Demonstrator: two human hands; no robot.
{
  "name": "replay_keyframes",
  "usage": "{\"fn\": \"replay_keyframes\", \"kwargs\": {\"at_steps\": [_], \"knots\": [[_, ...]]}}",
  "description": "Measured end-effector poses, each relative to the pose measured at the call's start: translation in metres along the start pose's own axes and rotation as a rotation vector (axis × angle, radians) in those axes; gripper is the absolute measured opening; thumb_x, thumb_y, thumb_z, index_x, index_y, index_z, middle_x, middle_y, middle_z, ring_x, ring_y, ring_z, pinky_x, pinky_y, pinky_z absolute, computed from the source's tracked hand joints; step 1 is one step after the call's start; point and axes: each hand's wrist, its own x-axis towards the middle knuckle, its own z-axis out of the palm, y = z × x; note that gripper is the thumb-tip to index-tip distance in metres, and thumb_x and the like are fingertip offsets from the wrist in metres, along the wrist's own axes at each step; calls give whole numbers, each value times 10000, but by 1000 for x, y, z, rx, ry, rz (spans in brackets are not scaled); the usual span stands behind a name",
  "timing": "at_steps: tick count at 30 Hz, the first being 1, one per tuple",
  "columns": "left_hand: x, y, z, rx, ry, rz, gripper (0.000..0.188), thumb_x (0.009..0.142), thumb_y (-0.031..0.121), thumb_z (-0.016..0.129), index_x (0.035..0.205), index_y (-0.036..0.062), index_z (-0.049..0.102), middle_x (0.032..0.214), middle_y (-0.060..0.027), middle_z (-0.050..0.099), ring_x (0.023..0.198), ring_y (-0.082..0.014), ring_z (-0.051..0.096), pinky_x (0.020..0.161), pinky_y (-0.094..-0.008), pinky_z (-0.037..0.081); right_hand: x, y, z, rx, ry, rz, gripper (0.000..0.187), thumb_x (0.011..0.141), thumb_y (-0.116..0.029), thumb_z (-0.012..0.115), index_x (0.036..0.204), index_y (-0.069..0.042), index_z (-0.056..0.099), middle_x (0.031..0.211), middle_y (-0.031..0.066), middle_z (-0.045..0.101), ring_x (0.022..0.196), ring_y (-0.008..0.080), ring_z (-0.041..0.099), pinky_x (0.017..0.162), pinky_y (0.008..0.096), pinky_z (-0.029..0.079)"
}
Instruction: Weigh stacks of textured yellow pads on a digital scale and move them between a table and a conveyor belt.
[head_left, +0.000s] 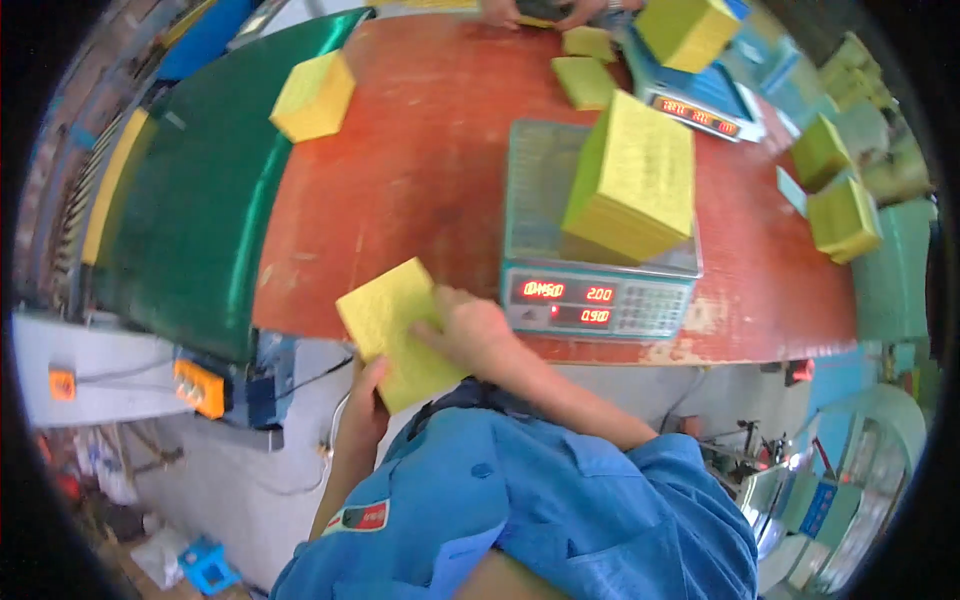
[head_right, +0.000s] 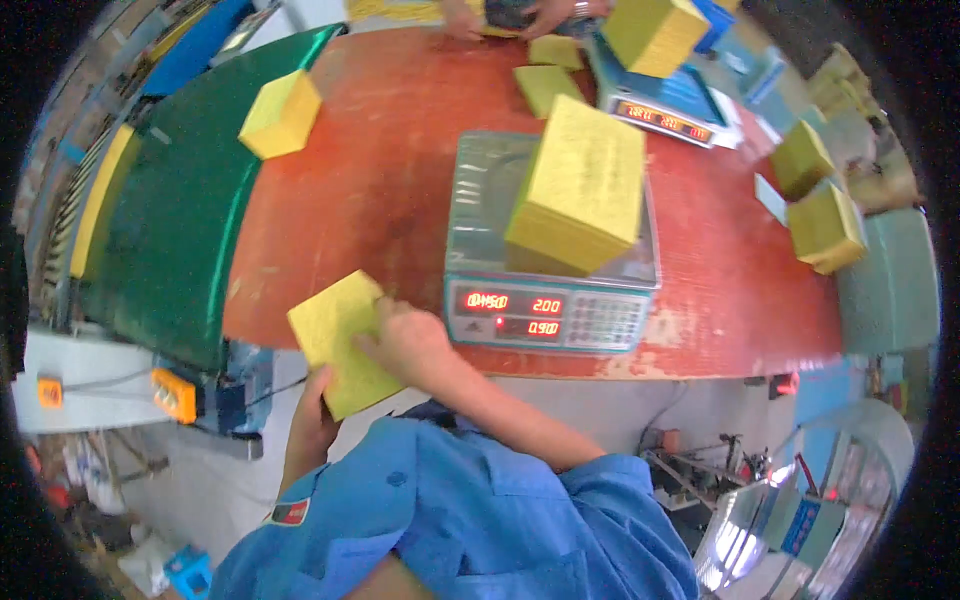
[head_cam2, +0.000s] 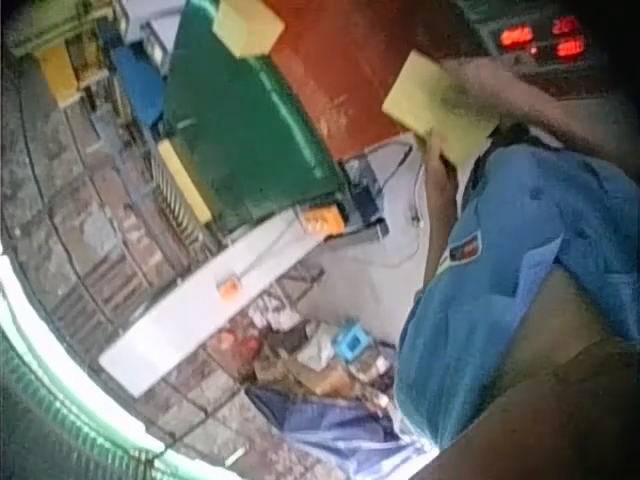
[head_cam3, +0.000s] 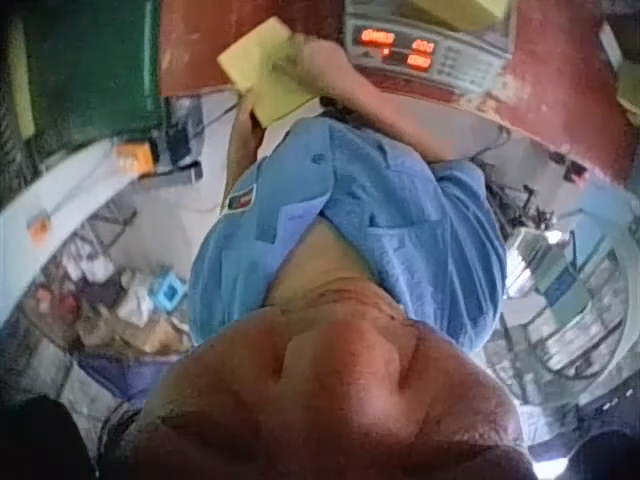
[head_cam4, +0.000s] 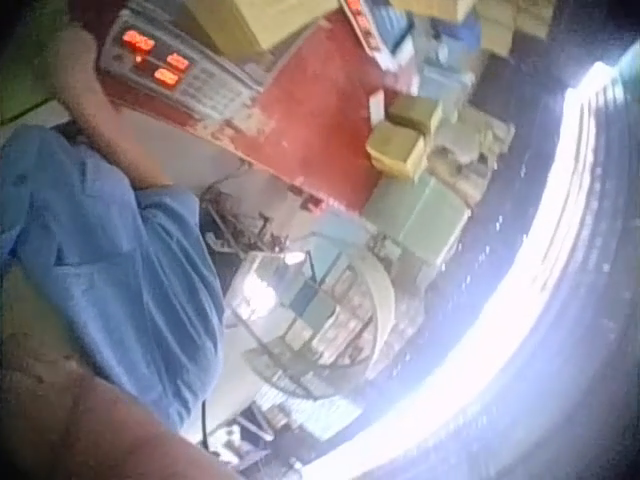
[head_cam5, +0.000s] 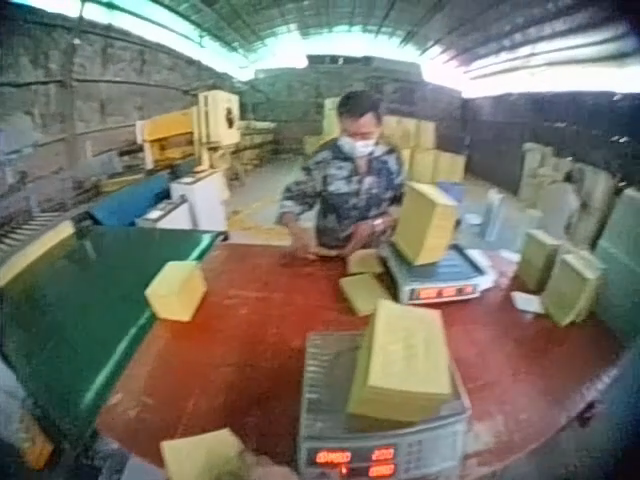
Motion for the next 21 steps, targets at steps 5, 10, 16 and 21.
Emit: {"fn": "replay_keyframes", "kwargs": {"at_steps": [5,10,16,21], "knots": [[-2,15,23,-54,-64,-31,669,933,296,545,1503,83,266,1465,-149,406,1320,-272,460,1075,-435,413,-12,13,5,141,132,-40,599,874,-438,654,1217,38,535,1072,271,637,983,417,637,848,474,514],[4,29,15,-54,-139,-49,638,949,359,507,1481,58,324,1452,-157,441,1328,-283,457,1114,-438,362,-14,7,-10,281,93,-83,606,907,-375,653,1312,48,495,1116,249,639,998,363,657,870,417,525],[2,77,22,269,-223,276,548,993,346,434,1427,13,403,1393,-162,509,1294,-273,499,1093,-425,392,-41,8,-62,604,353,-49,533,952,-254,612,1368,43,459,1240,191,615,1090,249,631,917,359,515],[43,117,125,126,-459,209,493,913,11,607,1377,20,441,1369,-183,519,1264,-269,528,1046,-393,452,-77,13,-134,873,541,-40,577,981,-324,587,1400,46,442,1294,165,580,1150,203,562,942,319,472]]}}
